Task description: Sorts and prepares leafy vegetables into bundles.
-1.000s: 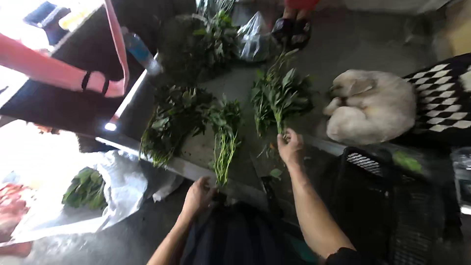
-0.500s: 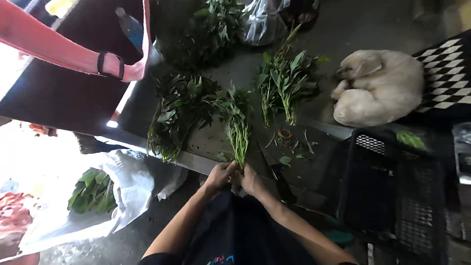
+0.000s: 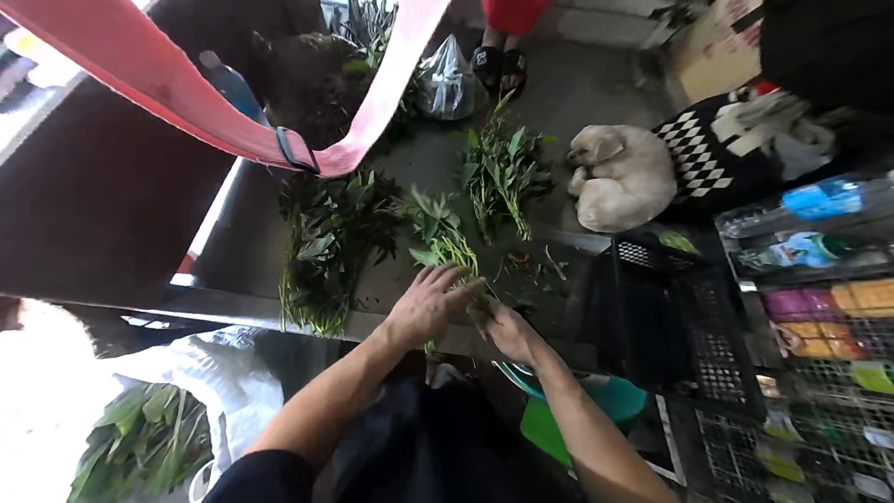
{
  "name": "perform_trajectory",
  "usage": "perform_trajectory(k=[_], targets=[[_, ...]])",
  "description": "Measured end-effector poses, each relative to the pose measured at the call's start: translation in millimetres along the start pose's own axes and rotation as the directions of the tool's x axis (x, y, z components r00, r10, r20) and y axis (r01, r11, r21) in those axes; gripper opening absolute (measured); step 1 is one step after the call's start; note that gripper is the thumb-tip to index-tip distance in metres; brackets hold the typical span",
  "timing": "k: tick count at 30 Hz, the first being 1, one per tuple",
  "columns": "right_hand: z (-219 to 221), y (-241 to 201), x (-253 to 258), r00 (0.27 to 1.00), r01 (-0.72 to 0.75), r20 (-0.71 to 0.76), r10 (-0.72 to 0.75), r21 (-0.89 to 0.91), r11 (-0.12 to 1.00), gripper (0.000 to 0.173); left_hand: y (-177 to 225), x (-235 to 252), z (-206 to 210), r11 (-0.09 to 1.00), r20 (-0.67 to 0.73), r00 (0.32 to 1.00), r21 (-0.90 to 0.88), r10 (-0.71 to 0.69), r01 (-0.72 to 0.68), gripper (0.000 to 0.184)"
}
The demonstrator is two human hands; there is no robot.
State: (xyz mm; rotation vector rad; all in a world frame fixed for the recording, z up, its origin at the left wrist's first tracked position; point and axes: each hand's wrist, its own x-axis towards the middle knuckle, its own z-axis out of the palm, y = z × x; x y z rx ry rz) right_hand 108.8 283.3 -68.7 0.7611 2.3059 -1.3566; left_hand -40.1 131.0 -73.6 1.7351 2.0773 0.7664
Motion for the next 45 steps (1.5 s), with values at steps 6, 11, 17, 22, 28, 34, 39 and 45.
perform_trajectory(k=[6,11,17,22,28,34,39,45], targets=[[-28,-1,-10,0.997,0.071,-0.015,-0.072,-0.058,0.996,0.046,-9,54,5,0.985,0.322,0.947,0.164,-0.006,-0.05,0.03],[-74,76,21,0.902,0.088,-0.432,-0.017,0.145,0.986,0.037,-31,65,-5,0.988,0.069,0.991,-0.091,-0.116,0.122,0.031],[-114,126,98,0.825,-0.069,-0.563,-0.047,-0.182,0.981,0.027,-3,64,-70,0.926,-0.376,0.901,-0.373,-0.215,0.065,0.031],[-121,152,152,0.893,-0.038,-0.437,-0.105,-0.307,0.951,0.024,39,26,-98,0.877,-0.719,0.638,-0.459,-0.276,-0.138,0.029],[-127,151,152,0.895,0.157,-0.36,-0.265,-0.301,0.941,0.024,56,-17,-93,0.738,-0.801,0.262,-0.598,-0.538,-0.312,0.021],[-138,114,126,0.794,0.351,-0.533,-0.292,0.01,0.936,0.031,67,-56,-115,0.802,-0.817,0.35,-0.55,-0.458,-0.235,0.021],[-119,30,79,0.859,0.473,-0.233,-0.456,0.703,0.532,0.039,73,-81,-130,0.695,-0.573,0.606,-0.718,-0.552,-0.045,0.021],[-48,-75,22,0.721,0.662,-0.277,-0.635,0.55,0.51,0.013,48,-102,-104,0.498,-0.165,0.793,-0.846,-0.586,0.192,0.024]])
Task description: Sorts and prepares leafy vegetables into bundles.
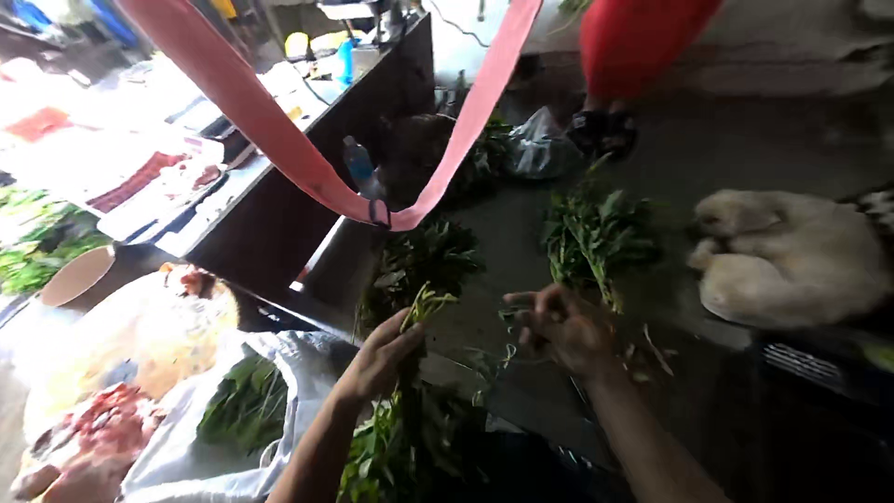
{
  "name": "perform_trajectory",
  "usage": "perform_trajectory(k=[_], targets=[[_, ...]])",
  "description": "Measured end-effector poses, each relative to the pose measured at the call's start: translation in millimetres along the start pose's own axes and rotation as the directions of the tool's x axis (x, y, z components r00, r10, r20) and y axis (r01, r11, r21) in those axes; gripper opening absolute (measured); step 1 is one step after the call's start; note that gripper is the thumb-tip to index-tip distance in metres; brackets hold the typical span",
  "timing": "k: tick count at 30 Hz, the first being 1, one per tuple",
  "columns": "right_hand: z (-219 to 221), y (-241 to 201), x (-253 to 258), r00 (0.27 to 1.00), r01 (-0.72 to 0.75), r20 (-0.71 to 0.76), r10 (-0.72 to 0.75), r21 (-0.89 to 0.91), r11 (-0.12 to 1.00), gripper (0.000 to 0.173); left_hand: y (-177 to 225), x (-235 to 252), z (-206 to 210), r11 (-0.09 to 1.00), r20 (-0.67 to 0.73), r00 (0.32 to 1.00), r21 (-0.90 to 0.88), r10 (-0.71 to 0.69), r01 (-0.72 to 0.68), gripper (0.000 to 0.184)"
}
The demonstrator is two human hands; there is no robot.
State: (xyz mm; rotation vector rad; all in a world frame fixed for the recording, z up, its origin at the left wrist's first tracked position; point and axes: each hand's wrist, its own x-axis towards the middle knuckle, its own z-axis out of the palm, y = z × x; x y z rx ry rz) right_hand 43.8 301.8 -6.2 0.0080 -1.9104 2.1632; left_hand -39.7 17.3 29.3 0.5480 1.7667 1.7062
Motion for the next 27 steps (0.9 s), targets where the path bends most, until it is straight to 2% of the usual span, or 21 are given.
perform_trajectory(k=[1,3,5,7,9,11,13,14,19,21,23,25,27], targets=[[14,-1,2,0.997,0.058,0.051,-0.055,-0.059,0.997,0.022,-7,-1,-6,0.999,0.05,0.998,0.002,-0.04,0.04,0.025],[44,-5,4,0.976,0.159,0.185,-0.114,-0.249,0.955,0.054,-21,-6,-19,0.992,0.11,0.986,-0.02,-0.125,0.128,0.025],[75,-7,4,0.943,0.229,0.326,-0.069,-0.481,0.846,0.08,-33,-12,-35,0.971,0.176,0.96,-0.056,-0.218,0.231,0.023],[103,-4,7,0.912,0.265,0.411,0.005,-0.598,0.756,0.088,-43,-18,-51,0.95,0.283,0.921,-0.08,-0.269,0.302,0.023],[122,7,12,0.871,0.18,0.47,0.144,-0.578,0.796,0.086,-52,-27,-65,0.947,0.398,0.889,-0.128,-0.224,0.296,0.021],[133,30,11,0.819,-0.004,0.529,0.222,-0.381,0.925,0.073,-56,-38,-74,0.957,0.473,0.876,-0.198,-0.095,0.211,0.021],[143,48,1,0.808,-0.192,0.522,0.273,-0.205,0.96,0.057,-59,-47,-79,0.975,0.472,0.882,-0.198,0.002,0.104,0.025],[149,52,-5,0.812,-0.254,0.491,0.315,-0.189,0.949,0.051,-62,-49,-81,0.983,0.458,0.889,-0.172,0.024,0.062,0.028],[182,58,-28,0.865,-0.376,0.297,0.405,-0.153,0.914,0.041,-72,-61,-96,0.994,0.42,0.906,-0.112,0.047,0.0,0.04],[188,59,-29,0.872,-0.378,0.257,0.418,-0.19,0.906,0.03,-72,-67,-104,0.998,0.405,0.913,-0.066,0.05,-0.026,0.037],[193,57,-35,0.91,-0.23,0.25,0.331,-0.36,0.904,0.024,-70,-72,-110,0.991,0.365,0.931,0.115,0.02,-0.066,0.036],[201,54,-45,0.935,0.061,0.329,0.128,-0.507,0.86,0.028,-68,-74,-110,0.935,0.276,0.959,0.353,-0.062,-0.041,0.034],[214,49,-57,0.858,0.408,0.498,-0.126,-0.512,0.756,0.03,-68,-73,-105,0.867,0.133,0.978,0.493,-0.158,0.073,0.035]])
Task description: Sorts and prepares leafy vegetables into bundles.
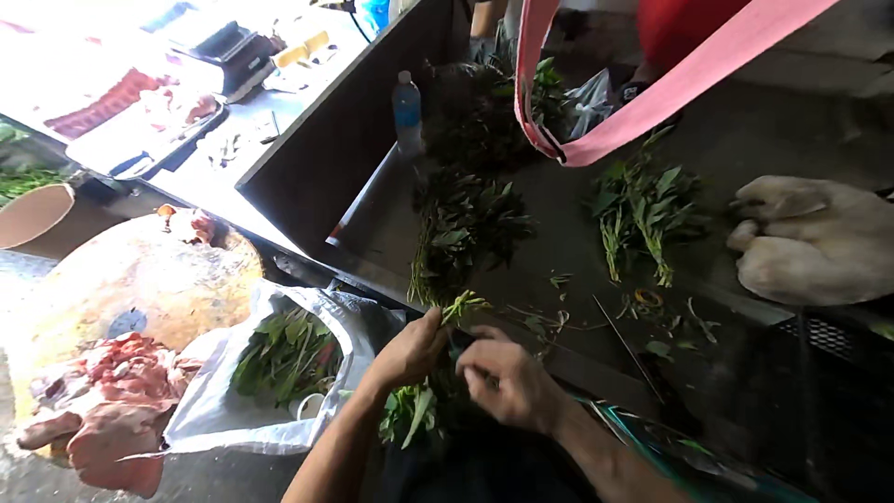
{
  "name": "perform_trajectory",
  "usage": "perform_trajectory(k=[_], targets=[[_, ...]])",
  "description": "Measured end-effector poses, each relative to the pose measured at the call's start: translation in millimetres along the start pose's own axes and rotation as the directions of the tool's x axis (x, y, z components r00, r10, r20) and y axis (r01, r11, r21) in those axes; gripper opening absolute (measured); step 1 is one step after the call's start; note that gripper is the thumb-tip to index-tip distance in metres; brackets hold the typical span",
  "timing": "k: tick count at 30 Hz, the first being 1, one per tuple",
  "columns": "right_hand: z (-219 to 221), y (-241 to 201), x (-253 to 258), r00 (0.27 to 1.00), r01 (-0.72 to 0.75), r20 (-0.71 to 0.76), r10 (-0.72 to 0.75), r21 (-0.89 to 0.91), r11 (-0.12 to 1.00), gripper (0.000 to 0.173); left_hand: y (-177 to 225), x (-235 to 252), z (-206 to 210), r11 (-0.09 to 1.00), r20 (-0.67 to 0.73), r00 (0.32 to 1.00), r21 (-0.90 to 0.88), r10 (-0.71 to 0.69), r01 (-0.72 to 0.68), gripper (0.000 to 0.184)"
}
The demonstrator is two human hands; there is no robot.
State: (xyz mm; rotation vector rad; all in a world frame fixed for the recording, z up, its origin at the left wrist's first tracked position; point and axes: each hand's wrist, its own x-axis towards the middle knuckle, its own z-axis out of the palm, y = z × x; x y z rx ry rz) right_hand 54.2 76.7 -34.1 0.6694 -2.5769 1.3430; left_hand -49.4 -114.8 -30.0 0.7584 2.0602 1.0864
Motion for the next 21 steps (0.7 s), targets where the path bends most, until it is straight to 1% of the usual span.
perform_trajectory(k=[1,2,3,4,5,6,7,8,9,10,11,12,13,14,15,16,17,18,19,20,21], targets=[[5,-10,-1,0.994,0.111,0.015,-0.111,-0.026,0.993,0.028,1,2,4,0.998,-0.048,0.997,0.017,-0.063,0.064,0.036],[9,-20,-3,0.985,0.168,0.039,-0.168,-0.015,0.986,0.026,2,3,7,0.994,-0.091,0.99,0.011,-0.109,0.111,0.038],[12,-26,-6,0.983,0.169,0.065,-0.17,0.027,0.985,0.023,3,5,10,0.991,-0.125,0.983,-0.014,-0.132,0.131,0.039],[12,-26,-10,0.99,0.102,0.086,-0.111,0.102,0.99,0.021,1,6,12,0.99,-0.156,0.978,-0.047,-0.137,0.132,0.038],[10,-21,-15,0.996,-0.037,0.09,0.019,0.208,0.977,0.021,-1,6,13,0.99,-0.178,0.976,-0.081,-0.128,0.115,0.037],[7,-9,-19,0.976,-0.218,0.082,0.202,0.343,0.914,0.02,-4,5,14,0.991,-0.192,0.977,-0.111,-0.097,0.077,0.035],[2,7,-23,0.912,-0.383,0.075,0.403,0.511,0.77,0.019,-9,2,15,0.992,-0.197,0.98,-0.128,-0.042,0.017,0.033],[-2,24,-25,0.804,-0.481,0.089,0.588,0.679,0.555,0.018,-13,-1,17,0.989,-0.195,0.98,-0.139,0.025,-0.053,0.031],[-6,38,-23,0.673,-0.509,0.14,0.727,0.8,0.317,0.023,-16,-4,20,0.981,-0.181,0.979,-0.148,0.096,-0.124,0.03],[-9,48,-19,0.561,-0.487,0.206,0.802,0.866,0.117,0.029,-17,-6,22,0.97,-0.159,0.973,-0.152,0.168,-0.192,0.032],[-13,53,-16,0.481,-0.46,0.273,0.833,0.888,-0.025,0.035,-17,-7,27,0.957,-0.141,0.963,-0.15,0.228,-0.248,0.034],[-16,53,-11,0.421,-0.436,0.323,0.848,0.891,-0.123,0.036,-14,-7,31,0.951,-0.129,0.957,-0.136,0.259,-0.276,0.039],[-19,50,-5,0.388,-0.424,0.344,0.855,0.89,-0.165,0.033,-10,-7,34,0.953,-0.131,0.953,-0.101,0.272,-0.286,0.041],[-24,44,2,0.381,-0.425,0.339,0.86,0.89,-0.163,0.029,-5,-7,36,0.963,-0.139,0.956,-0.041,0.258,-0.266,0.04],[-30,38,7,0.392,-0.427,0.306,0.868,0.896,-0.123,0.025,0,-7,38,0.974,-0.147,0.963,0.038,0.225,-0.222,0.037],[-38,31,12,0.423,-0.44,0.259,0.868,0.896,-0.053,0.023,3,-6,39,0.976,-0.151,0.969,0.132,0.194,-0.174,0.035],[-46,24,15,0.471,-0.459,0.206,0.858,0.887,0.039,0.023,2,-5,42,0.964,-0.165,0.971,0.229,0.176,-0.136,0.034],[-52,14,18,0.53,-0.486,0.153,0.834,0.861,0.152,0.024,1,-4,43,0.945,-0.186,0.97,0.313,0.156,-0.092,0.034],[-57,0,20,0.596,-0.527,0.103,0.796,0.798,0.292,0.023,1,-3,44,0.924,-0.197,0.973,0.38,0.122,-0.039,0.035],[-58,-15,21,0.665,-0.583,0.077,0.742,0.675,0.452,0.023,3,-3,45,0.905,-0.194,0.978,0.425,0.071,0.018,0.036],[-55,-30,20,0.723,-0.621,0.083,0.685,0.513,0.593,0.025,5,-2,47,0.89,-0.203,0.979,0.453,0.039,0.059,0.035]])
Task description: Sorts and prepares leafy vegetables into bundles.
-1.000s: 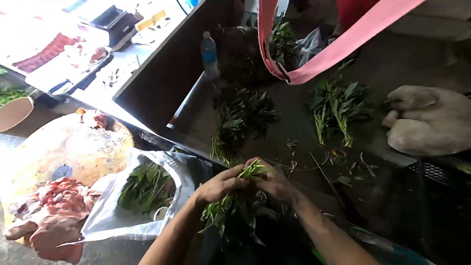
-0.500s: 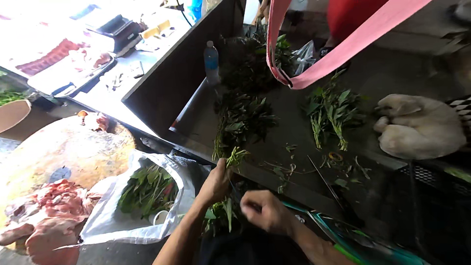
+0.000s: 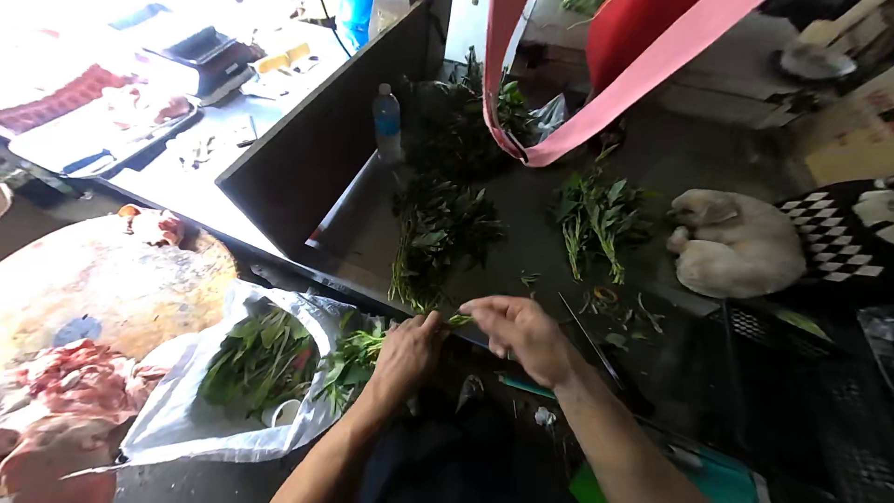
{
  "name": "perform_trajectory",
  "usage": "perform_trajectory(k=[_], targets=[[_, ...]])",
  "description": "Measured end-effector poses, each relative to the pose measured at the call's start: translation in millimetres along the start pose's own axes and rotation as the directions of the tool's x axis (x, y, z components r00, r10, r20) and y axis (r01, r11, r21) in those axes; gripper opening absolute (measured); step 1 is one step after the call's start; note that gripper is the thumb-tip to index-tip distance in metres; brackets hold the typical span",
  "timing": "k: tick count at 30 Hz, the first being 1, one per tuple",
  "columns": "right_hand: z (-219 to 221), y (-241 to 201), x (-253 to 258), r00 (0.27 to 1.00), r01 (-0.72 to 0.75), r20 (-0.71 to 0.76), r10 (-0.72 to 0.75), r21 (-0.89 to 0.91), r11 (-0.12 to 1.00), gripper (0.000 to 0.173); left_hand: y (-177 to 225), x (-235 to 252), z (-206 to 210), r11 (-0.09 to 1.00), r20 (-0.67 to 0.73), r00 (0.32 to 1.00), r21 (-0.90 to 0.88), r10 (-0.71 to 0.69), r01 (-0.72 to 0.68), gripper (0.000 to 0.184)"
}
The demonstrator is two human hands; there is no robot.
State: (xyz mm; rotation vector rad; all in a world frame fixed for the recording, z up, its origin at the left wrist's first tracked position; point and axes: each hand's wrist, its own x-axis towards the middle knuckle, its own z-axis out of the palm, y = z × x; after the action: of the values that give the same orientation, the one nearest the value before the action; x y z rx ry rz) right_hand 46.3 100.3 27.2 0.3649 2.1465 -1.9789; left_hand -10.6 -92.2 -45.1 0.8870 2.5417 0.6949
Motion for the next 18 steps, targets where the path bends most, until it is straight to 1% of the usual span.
perform_trajectory(k=[1,2,3,4,5,6,7,8,9,10,11,13,15,16,17,18], targets=[[10,-1,-8,0.998,0.039,0.057,-0.031,-0.148,0.988,0.029,3,0,1,1.0,-0.006,1.0,0.017,-0.026,0.026,0.034],[18,6,-13,0.994,0.057,0.105,-0.035,-0.209,0.976,0.031,4,0,2,0.999,-0.027,0.999,0.007,-0.045,0.045,0.031],[24,21,-14,0.992,0.049,0.122,-0.026,-0.191,0.98,0.029,3,0,1,0.997,-0.06,0.996,-0.039,-0.063,0.061,0.031],[25,43,-12,0.994,0.018,0.11,-0.008,-0.088,0.996,0.023,0,-1,-4,0.989,-0.074,0.993,-0.123,-0.088,0.078,0.032],[24,69,-7,0.996,-0.046,0.087,0.038,0.09,0.995,0.016,-3,-4,-12,0.965,-0.037,0.993,-0.243,-0.109,0.097,0.034],[19,92,0,0.99,-0.136,0.084,0.116,0.295,0.946,0.015,-8,-9,-19,0.925,0.005,0.995,-0.37,-0.096,0.091,0.036],[13,110,5,0.978,-0.21,0.097,0.186,0.472,0.856,0.018,-12,-14,-21,0.877,0.031,0.998,-0.477,-0.056,0.064,0.037],[8,120,10,0.968,-0.248,0.12,0.219,0.556,0.793,0.019,-13,-20,-20,0.835,0.043,0.999,-0.549,0.0,0.024,0.036],[6,116,14,0.962,-0.273,0.137,0.238,0.571,0.774,0.021,-12,-25,-18,0.813,0.041,0.998,-0.582,0.057,-0.022,0.035],[4,105,18,0.96,-0.279,0.137,0.245,0.562,0.778,0.024,-9,-28,-17,0.821,0.026,0.994,-0.566,0.102,-0.069,0.033],[0,90,21,0.96,-0.278,0.136,0.243,0.525,0.804,0.024,-6,-30,-17,0.86,0.014,0.991,-0.498,0.132,-0.107,0.032],[-8,50,18,0.971,-0.237,0.081,0.225,0.447,0.863,0.024,0,-32,-15,0.952,0.002,0.99,-0.277,0.138,-0.132,0.03],[-9,11,0,0.994,-0.108,0.012,0.108,0.243,0.964,0.025,8,-29,-10,0.99,-0.024,0.996,-0.11,0.081,-0.083,0.03],[-4,0,-13,0.999,-0.03,0.021,0.028,0.105,0.994,0.027,13,-27,-8,0.995,-0.068,0.996,-0.073,0.057,-0.062,0.03],[3,-4,-24,0.998,0.04,0.056,-0.039,-0.007,0.999,0.03,17,-25,-8,0.997,-0.12,0.992,-0.068,0.035,-0.044,0.03],[9,0,-30,0.993,0.088,0.09,-0.081,-0.078,0.993,0.032,20,-22,-10,0.996,-0.178,0.984,-0.087,0.016,-0.032,0.029]])
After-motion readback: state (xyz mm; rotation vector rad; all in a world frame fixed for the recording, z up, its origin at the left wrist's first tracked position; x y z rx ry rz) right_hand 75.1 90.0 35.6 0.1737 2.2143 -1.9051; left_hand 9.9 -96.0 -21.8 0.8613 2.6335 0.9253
